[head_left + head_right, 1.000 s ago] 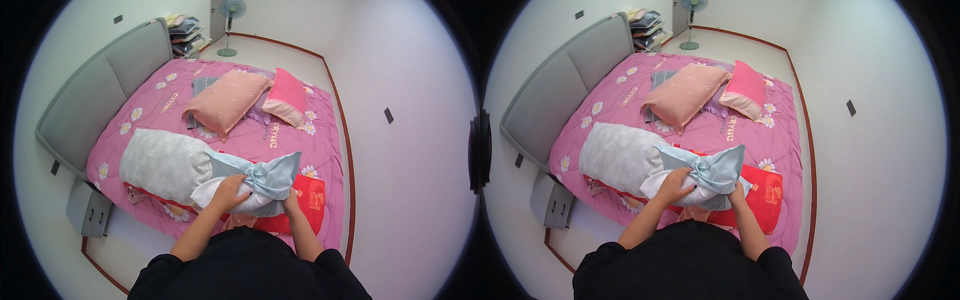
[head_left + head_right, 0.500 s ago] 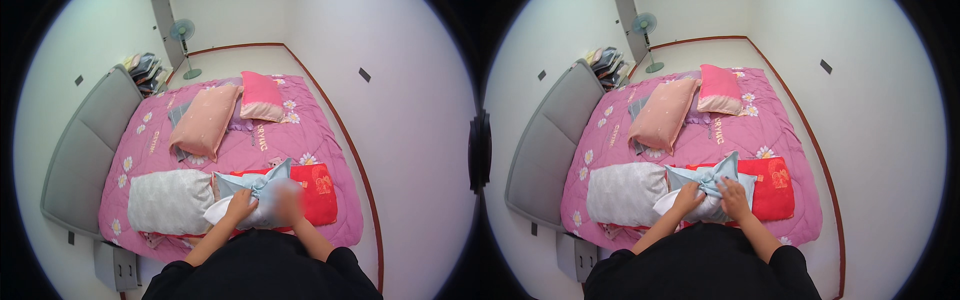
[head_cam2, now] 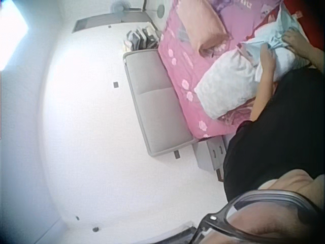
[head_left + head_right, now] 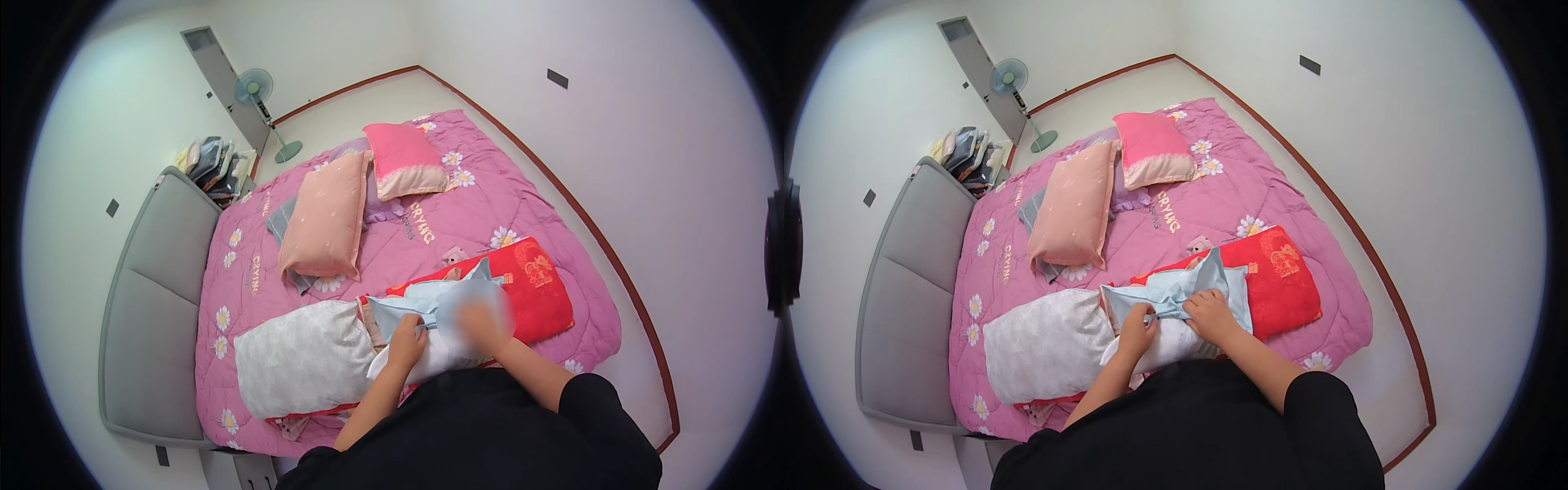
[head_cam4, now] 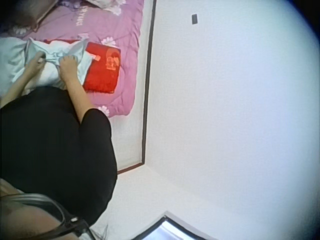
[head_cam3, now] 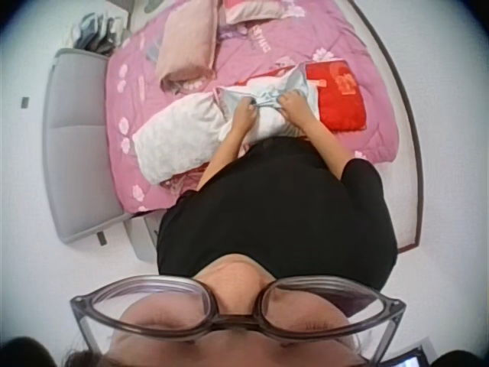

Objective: The person puts a pillowcase onto a pillow by hand on a bed. The person gathers the pillowcase, inserts the pillow into the opening, and smooths the case over the pillow surface.

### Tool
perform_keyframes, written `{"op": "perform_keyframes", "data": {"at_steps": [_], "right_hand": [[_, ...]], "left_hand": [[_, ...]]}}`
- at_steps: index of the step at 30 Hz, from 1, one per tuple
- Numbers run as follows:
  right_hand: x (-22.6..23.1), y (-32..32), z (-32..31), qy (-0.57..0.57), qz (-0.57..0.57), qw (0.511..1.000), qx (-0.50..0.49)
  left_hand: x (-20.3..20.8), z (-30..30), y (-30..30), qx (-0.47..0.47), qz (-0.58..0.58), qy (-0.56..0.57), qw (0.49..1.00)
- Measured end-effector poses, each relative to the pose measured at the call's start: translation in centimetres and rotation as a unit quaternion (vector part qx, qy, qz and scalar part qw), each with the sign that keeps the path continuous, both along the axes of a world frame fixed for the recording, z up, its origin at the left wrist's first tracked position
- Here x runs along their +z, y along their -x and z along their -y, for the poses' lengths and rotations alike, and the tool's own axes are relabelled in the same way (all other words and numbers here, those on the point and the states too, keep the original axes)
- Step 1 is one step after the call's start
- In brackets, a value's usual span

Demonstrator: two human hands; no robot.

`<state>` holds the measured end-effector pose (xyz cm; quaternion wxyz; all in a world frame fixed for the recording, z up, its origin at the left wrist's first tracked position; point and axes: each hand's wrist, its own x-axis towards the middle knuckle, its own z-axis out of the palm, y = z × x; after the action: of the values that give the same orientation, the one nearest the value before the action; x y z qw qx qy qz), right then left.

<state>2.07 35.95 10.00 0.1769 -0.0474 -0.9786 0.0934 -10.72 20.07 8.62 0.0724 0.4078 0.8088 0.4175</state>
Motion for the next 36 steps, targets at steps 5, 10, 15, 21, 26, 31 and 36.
{"op": "perform_keyframes", "data": {"at_steps": [5,10,15,21,26,31,36], "right_hand": [[-0.2,0.0,-0.2,0.005,-0.027,1.0,0.003],[0.2,0.0,-0.2,0.024,-0.027,0.999,0.004],[-0.5,0.7,-0.7,0.04,-0.041,0.998,0.022],[0.6,1.4,0.0,0.041,0.018,0.998,0.035],[2.3,1.8,1.3,0.048,0.032,0.993,0.1],[1.2,2.9,2.7,0.039,0.059,0.99,0.123],[-1.9,4.6,1.9,-0.038,-0.026,0.999,0.026]], "left_hand": [[0.7,0.5,0.0,-0.026,-0.101,0.064,0.993],[0.3,-0.4,0.0,-0.02,-0.139,0.034,0.99],[-0.9,-1.1,0.6,-0.101,-0.137,0.047,0.984],[-1.9,-0.4,0.9,-0.087,-0.135,0.023,0.987],[-3.6,0.3,1.0,-0.004,-0.072,-0.031,0.997],[-3.6,0.5,1.0,0.038,0.012,0.007,0.999],[-2.3,1.3,0.9,0.013,-0.005,0.016,1.0]]}}
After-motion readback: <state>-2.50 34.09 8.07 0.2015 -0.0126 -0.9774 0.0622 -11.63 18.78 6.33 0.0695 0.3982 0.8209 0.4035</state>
